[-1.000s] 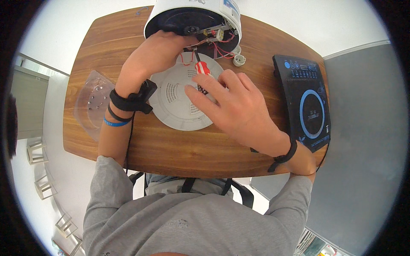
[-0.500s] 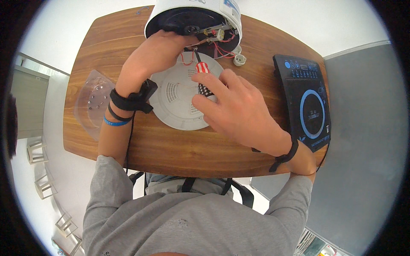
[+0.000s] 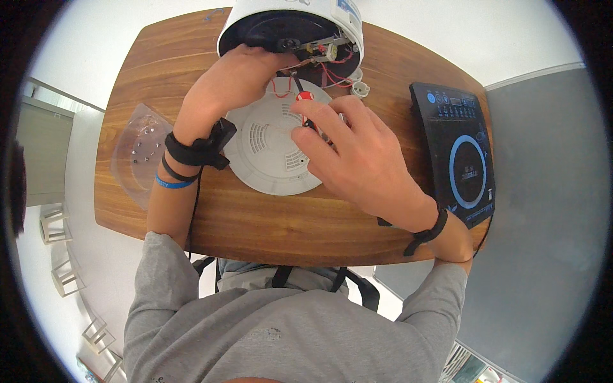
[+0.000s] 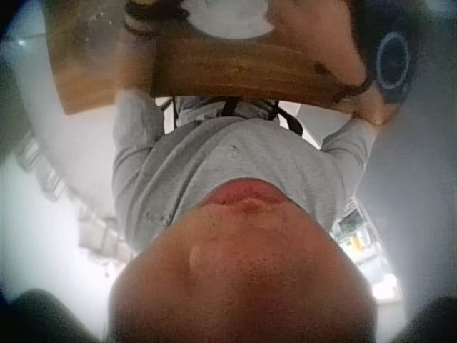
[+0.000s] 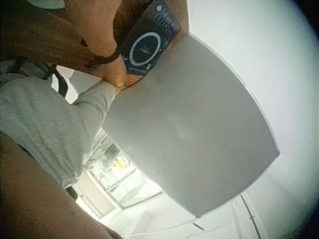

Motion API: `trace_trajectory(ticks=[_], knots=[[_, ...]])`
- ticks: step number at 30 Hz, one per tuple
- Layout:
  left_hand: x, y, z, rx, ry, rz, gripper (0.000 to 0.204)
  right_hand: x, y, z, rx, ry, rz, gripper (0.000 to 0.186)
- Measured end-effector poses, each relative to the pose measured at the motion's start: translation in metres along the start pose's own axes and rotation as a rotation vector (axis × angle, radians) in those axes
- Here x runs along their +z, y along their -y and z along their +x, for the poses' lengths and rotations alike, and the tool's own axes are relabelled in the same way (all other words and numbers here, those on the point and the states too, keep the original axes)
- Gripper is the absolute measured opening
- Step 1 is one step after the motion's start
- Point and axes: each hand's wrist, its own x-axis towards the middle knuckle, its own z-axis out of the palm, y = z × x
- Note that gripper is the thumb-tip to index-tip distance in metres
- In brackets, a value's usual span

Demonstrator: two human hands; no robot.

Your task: The person uses a screwdriver to loosen and tighten screws on the internal components of a white cylindrical appliance. They manipulate wires and small parts inside the device while it rests on a wooden table.

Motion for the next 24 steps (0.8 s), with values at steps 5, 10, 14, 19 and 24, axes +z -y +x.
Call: trace_trajectory(ticks=[5, 10, 14, 19, 24], knots=[[-0.0044, -0.005, 0.0002, -0.026, 0.029, 0.015, 0.055, 0.0061, -0.0078, -0.0064, -0.058, 0.025, 0.022, 0.035], [-0.0036, -0.0048, 0.0013, -0.042, 0.051, 0.014, 0.056, 0.0043, -0.0063, -0.002, -0.024, 0.049, 0.17, 0.029], [-0.0009, -0.0032, 0.0004, -0.03, 0.026, 0.001, 0.056, 0.0039, -0.003, 0.0005, -0.02, 0.04, 0.198, 0.024], [-0.0017, -0.005, 0.0027, -0.062, 0.081, -0.003, 0.056, 0.0075, -0.0071, -0.0047, -0.037, 0.047, 0.142, 0.046], [0.0023, -0.0016, 0.0, -0.022, 0.025, 0.027, 0.057, 0.0006, -0.0074, -0.0045, -0.038, 0.055, 0.182, 0.064]])
